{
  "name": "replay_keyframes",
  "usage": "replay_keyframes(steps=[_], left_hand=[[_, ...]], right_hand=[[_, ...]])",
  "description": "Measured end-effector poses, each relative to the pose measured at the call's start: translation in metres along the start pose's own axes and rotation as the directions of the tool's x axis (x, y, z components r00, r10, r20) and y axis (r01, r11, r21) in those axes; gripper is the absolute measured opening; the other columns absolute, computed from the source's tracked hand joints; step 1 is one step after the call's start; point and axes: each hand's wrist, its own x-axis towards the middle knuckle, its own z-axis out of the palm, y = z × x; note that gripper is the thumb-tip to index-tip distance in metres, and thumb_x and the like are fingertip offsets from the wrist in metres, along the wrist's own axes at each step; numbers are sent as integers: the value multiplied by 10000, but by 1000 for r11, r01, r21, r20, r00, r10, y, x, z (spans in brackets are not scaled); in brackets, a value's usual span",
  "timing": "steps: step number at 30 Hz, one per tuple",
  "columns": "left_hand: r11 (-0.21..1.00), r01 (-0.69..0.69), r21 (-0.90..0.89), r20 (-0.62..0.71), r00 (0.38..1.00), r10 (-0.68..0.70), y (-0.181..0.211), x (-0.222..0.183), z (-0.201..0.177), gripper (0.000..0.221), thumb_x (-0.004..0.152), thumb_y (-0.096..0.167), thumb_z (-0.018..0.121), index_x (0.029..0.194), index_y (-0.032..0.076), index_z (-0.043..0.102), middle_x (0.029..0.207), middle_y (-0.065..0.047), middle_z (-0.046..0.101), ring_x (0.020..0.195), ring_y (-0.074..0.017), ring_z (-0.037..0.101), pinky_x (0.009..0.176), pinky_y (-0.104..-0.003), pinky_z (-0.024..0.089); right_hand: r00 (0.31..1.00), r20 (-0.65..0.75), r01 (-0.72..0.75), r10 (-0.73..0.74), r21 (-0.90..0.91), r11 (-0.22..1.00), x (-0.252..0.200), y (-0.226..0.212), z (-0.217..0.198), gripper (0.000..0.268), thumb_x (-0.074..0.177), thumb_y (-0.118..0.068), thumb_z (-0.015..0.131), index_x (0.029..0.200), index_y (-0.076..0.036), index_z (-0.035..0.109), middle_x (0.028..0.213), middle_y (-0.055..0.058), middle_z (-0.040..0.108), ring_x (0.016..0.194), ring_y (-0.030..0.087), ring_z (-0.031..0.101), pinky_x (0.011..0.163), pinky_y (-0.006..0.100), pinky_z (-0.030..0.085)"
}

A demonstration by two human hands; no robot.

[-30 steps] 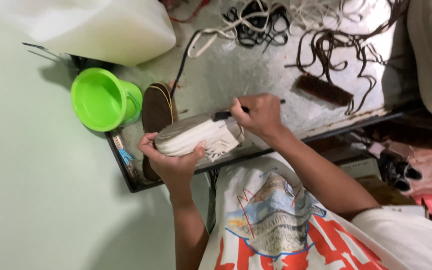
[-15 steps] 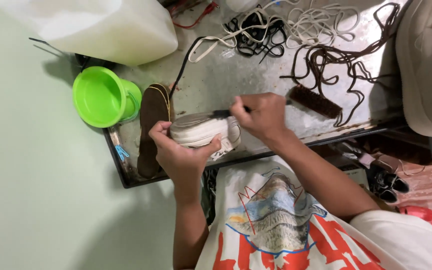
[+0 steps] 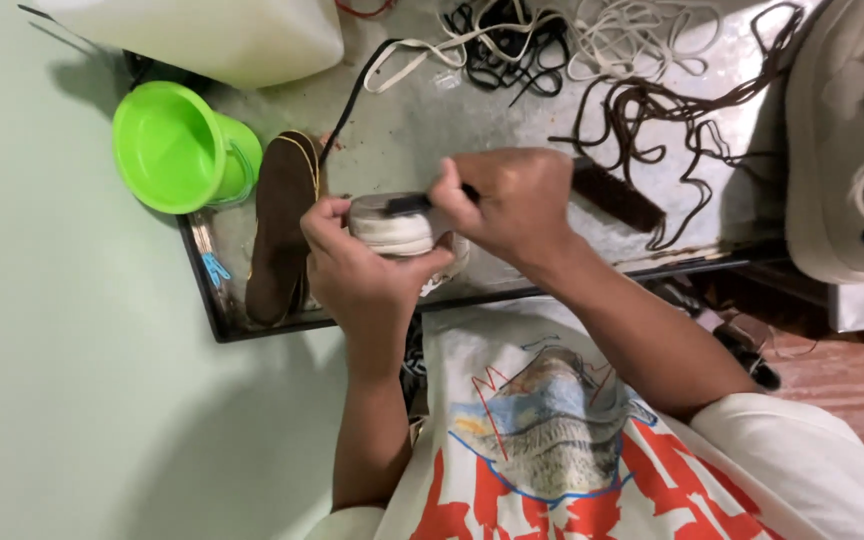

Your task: Applying glue to the edges of a shoe sole using a brush and then wiping the area with a cloth.

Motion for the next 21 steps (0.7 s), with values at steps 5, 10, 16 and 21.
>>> replay_keyframes(steps=[5,10,16,21], left_hand=[[998,17,64,15,1000,-18,1,7,12,1214,304,799,959,1218,104,566,1028,-85,738,898,-304,793,791,-434,632],[998,3,58,7,1000,-3,14,9,11,1161,347,737,987,1211,98,545,995,-83,704,879,-290,789,777,-406,633],[994,64,87,6,998,-65,20,11,5,1033,411,692,914,1219,160,551,988,-25,660,813,-297,787,715,-418,637],[997,80,12,134,988,-80,13,16,-8,1075,448,667,971,1228,77,525,956,-104,671,798,-340,792,699,-424,630]], right_hand=[[999,-36,3,-5,-76,997,-4,18,-18,468,1039,-262,635,589,-189,530,466,37,512,428,279,565,452,330,395],[991,-75,-108,109,21,994,-17,19,5,453,1028,-239,640,589,-208,532,464,36,496,436,287,546,465,310,395],[995,-99,30,-29,12,999,11,-21,-18,374,1032,-141,645,661,-134,688,488,54,580,420,272,578,453,319,433],[996,-42,-88,84,-97,991,-17,24,-16,471,1018,-213,630,576,-186,471,448,54,452,416,303,497,459,343,352]])
